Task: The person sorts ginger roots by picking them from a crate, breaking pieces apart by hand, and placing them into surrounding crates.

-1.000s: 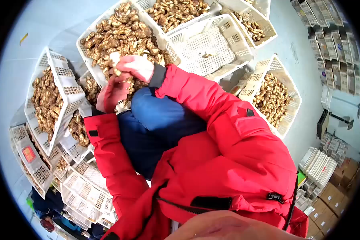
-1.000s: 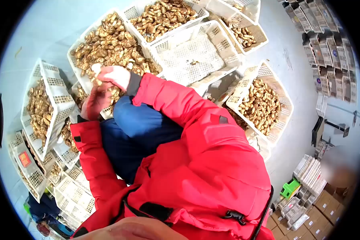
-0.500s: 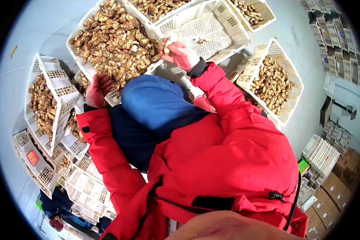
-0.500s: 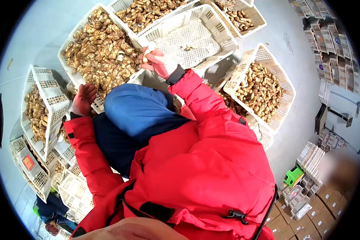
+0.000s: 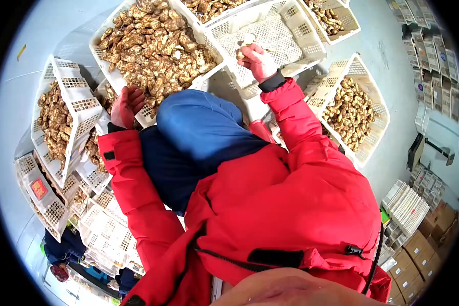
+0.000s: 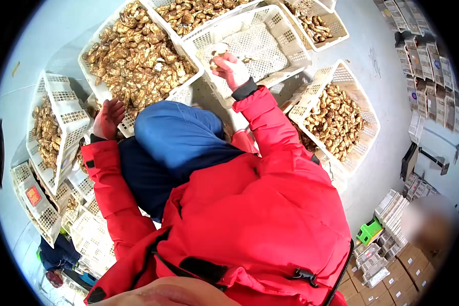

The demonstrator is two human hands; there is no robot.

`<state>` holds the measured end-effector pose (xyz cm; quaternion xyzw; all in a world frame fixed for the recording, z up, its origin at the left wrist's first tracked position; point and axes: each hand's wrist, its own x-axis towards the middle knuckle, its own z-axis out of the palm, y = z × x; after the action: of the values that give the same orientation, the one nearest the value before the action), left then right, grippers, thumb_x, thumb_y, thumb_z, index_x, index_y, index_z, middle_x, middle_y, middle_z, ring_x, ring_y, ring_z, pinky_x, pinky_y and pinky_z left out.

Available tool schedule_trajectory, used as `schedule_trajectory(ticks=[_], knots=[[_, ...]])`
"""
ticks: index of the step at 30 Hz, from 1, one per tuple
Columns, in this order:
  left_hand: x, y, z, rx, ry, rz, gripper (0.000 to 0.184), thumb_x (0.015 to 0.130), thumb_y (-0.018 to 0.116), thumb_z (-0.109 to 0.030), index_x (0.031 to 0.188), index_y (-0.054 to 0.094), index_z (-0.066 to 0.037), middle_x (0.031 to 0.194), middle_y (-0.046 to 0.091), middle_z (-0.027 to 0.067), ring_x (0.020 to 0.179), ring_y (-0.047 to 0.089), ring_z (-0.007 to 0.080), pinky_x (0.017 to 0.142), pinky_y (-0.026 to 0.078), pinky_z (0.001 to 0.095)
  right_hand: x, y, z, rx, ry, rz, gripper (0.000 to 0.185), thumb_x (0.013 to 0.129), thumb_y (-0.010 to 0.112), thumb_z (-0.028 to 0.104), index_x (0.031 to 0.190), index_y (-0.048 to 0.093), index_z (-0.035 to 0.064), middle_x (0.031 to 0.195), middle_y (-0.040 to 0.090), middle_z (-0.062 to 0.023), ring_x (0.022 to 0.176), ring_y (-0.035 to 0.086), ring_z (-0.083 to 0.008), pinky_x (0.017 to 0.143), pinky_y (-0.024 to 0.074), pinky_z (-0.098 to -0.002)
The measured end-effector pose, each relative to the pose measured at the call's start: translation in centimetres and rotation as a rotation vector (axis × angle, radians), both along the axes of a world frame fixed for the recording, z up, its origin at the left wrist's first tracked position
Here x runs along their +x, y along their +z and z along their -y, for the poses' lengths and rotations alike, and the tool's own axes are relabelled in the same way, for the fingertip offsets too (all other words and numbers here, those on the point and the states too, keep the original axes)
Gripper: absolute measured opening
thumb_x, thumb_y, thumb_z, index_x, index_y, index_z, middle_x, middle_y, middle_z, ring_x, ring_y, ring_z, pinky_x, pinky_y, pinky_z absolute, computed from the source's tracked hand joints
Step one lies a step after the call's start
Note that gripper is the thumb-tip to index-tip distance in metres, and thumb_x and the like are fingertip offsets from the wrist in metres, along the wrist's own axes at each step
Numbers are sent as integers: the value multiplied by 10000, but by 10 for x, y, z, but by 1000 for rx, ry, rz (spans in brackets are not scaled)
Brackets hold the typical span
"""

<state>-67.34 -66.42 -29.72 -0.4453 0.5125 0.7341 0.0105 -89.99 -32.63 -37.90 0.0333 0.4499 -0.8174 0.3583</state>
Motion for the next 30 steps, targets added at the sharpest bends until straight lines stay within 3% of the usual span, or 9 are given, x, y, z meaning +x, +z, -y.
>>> schedule_trajectory(ticks=[8, 9, 10, 15, 20, 22, 24, 27, 30], knots=[[0, -4, 0, -9, -8, 5, 545, 892, 440, -441, 1226, 436, -11, 1150, 537, 147, 1017, 541, 231, 853, 438, 326, -10, -27, -23, 51, -5, 26, 147, 820, 608, 160, 864, 541, 36, 800, 578, -31, 673, 543, -131, 693, 469, -280], [1, -5, 1, -3, -22, 2, 568, 881, 457, -453, 1241, 427, -15, 1186, 518, 153, 1053, 524, 239, 875, 421, 330, -17, -51, -29, -307, 100, 13, 133, 809, 603, 127, 867, 546, 21, 799, 574, -33, 655, 526, -119, 649, 459, -263], [2, -5, 2, 4, -26, 3, 572, 881, 455, -455, 1246, 422, -15, 1189, 516, 154, 1058, 521, 240, 877, 418, 329, -6, -26, -25, 65, -17, -7, 106, 796, 605, 121, 831, 567, 29, 766, 576, -21, 633, 525, -106, 601, 443, -240], [1, 0, -1, 2, -40, 39, 586, 890, 431, -459, 1270, 394, -14, 1214, 499, 151, 1075, 507, 241, 888, 407, 326, -7, -119, -48, 373, 191, 78, 146, 789, 659, 188, 793, 590, 60, 675, 587, -12, 557, 538, -99, 513, 436, -233], [-18, 24, -25, -124, -96, -59, 521, 913, 430, -395, 1266, 396, -14, 1199, 505, 146, 1072, 518, 236, 877, 435, 339, 16, -7, -13, 478, 28, -251, 240, 785, 638, 146, 972, 585, 6, 746, 591, -22, 601, 533, -71, 547, 439, -217], [-46, 47, -63, -23, -134, -224, 571, 894, 475, -390, 1312, 328, -30, 1242, 461, 144, 1159, 444, 252, 943, 381, 393, 28, 61, 20, 203, 20, -247, 318, 789, 631, 139, 1059, 552, -10, 794, 604, -22, 672, 551, -71, 617, 449, -207], [-74, 56, -99, 87, -237, -411, 553, 895, 485, -367, 1310, 328, -36, 1227, 471, 122, 1145, 459, 238, 915, 409, 371, 28, 111, 40, 401, 401, -403, 353, 799, 620, 133, 1107, 529, -11, 862, 616, -34, 766, 568, -99, 707, 450, -218], [-106, 56, -119, 146, -273, -412, 515, 902, 482, -336, 1298, 341, -37, 1177, 490, 90, 1087, 497, 214, 859, 448, 338, 18, 127, 53, 126, 478, -447, 371, 815, 617, 152, 1149, 529, 16, 959, 612, -52, 850, 561, -89, 784, 438, -231], [-93, 39, -106, 268, -194, -377, 491, 911, 463, -319, 1284, 371, -13, 1115, 502, 67, 960, 506, 163, 862, 414, 306, -43, 28, 31, 225, 94, -389, 315, 868, 516, 174, 1142, 536, 21, 945, 627, -89, 789, 604, -149, 720, 474, -255]])
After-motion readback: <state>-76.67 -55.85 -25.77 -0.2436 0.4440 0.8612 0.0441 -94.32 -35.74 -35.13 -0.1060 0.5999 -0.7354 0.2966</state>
